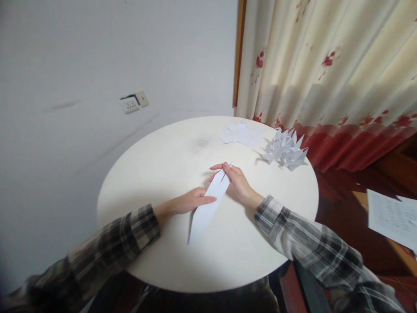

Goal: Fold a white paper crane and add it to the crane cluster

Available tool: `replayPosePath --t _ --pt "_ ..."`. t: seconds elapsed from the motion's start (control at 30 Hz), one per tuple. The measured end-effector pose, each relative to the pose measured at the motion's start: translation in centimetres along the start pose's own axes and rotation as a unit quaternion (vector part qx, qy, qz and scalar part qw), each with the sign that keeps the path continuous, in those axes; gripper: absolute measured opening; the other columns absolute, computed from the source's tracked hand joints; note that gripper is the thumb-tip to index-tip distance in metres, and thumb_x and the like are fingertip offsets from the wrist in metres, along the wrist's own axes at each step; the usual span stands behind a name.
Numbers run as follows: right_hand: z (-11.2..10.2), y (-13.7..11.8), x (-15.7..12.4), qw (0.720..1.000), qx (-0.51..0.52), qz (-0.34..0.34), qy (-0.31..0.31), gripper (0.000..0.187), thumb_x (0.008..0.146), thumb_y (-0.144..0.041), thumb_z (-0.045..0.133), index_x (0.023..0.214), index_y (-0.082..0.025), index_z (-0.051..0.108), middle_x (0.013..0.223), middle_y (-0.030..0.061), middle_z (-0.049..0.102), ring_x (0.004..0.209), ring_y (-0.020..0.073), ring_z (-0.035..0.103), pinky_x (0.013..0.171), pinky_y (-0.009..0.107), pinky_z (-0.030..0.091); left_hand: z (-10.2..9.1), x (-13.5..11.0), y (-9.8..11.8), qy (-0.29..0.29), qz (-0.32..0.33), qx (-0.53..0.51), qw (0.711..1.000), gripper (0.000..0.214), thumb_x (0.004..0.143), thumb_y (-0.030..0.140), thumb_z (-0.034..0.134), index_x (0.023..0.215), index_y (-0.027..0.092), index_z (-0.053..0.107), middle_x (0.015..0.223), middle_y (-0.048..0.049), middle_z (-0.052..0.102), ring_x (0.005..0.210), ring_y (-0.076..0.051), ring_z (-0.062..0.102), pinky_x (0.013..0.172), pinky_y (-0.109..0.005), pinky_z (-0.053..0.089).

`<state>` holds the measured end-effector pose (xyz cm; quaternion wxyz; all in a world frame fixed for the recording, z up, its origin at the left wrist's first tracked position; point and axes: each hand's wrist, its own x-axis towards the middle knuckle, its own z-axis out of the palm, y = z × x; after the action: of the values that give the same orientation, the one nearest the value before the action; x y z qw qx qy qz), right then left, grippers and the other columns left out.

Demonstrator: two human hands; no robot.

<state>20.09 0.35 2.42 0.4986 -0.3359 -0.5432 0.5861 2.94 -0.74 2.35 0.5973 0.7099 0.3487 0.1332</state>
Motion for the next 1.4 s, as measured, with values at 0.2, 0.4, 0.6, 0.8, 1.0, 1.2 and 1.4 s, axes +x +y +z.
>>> replayPosePath --t 0.2,0.4,0.6,0.8,1.0,1.2,1.4 --pt "-1.1 -0.5 0.5 0.998 0.033 -0.018 0.057 0.051 0.083 -0.058 0.037 0.098 -0.018 0.064 0.072 0.0051 0.068 0.062 0.0163 0.059 0.062 0.029 0.045 0.0 -0.1 -0.2 -0.014 -0.007 0.002 1.0 0.035 0.077 0.045 0.052 0.065 0.012 0.054 0.057 0.0005 0.05 0.052 -0.01 0.043 0.049 -0.022 0.03" --pt "-0.6 -0.3 0.2 0.996 0.048 0.055 -0.057 0.053 0.076 -0.058 0.053 0.112 -0.019 0.056 0.097 0.0086 0.067 0.085 0.0193 0.062 0.079 0.034 0.046 -0.1 0.7 -1.1 0.076 0.003 -0.009 0.997 0.034 0.078 0.045 0.052 0.072 0.011 0.057 0.067 -0.0024 0.056 0.061 -0.013 0.05 0.055 -0.024 0.035" --pt "0.9 0.9 -0.4 0.987 0.016 0.102 -0.125 0.044 0.08 -0.048 0.053 0.108 -0.014 0.06 0.068 0.0024 0.065 0.048 0.0096 0.055 0.049 0.023 0.046 0.2 1.3 -0.8 0.045 0.02 -0.113 0.992 0.036 0.08 0.045 0.054 0.085 0.01 0.06 0.08 -0.0091 0.064 0.078 -0.02 0.061 0.073 -0.032 0.046" --pt "0.7 0.7 -0.6 0.989 -0.025 0.098 -0.11 0.053 0.082 -0.055 0.045 0.111 -0.013 0.058 0.059 0.0014 0.063 0.031 0.0074 0.043 0.028 0.019 0.03 0.8 1.9 -0.5 -0.014 0.018 -0.219 0.976 0.041 0.073 0.043 0.065 0.095 0.008 0.059 0.084 -0.0128 0.067 0.075 -0.021 0.064 0.077 -0.037 0.048" --pt "0.8 -0.4 -0.5 1.0 -0.025 -0.008 0.017 0.041 0.08 -0.053 0.049 0.091 -0.019 0.067 0.083 0.0051 0.066 0.058 0.0129 0.054 0.05 0.025 0.042 0.8 1.3 -0.5 -0.044 0.001 -0.199 0.979 0.039 0.076 0.039 0.063 0.1 0.009 0.059 0.098 -0.0149 0.066 0.078 -0.019 0.065 0.077 -0.036 0.048" --pt "0.4 -1.2 -0.7 0.986 -0.133 -0.061 0.075 0.048 0.08 -0.061 0.042 0.091 -0.021 0.067 0.081 0.0052 0.063 0.065 0.0168 0.052 0.058 0.029 0.04 0.7 0.9 0.0 -0.046 -0.012 -0.121 0.992 0.043 0.078 0.044 0.058 0.103 0.009 0.059 0.099 -0.0157 0.066 0.066 -0.015 0.063 0.056 -0.023 0.043" --pt "-0.4 -1.0 -0.5 0.977 -0.158 -0.1 0.107 0.05 0.08 -0.063 0.04 0.091 -0.022 0.067 0.085 0.005 0.063 0.073 0.0197 0.054 0.061 0.03 0.04 0.7 0.8 0.2 -0.068 -0.024 -0.118 0.99 0.041 0.078 0.045 0.056 0.1 0.01 0.061 0.091 -0.0124 0.067 0.061 -0.012 0.062 0.057 -0.023 0.042"
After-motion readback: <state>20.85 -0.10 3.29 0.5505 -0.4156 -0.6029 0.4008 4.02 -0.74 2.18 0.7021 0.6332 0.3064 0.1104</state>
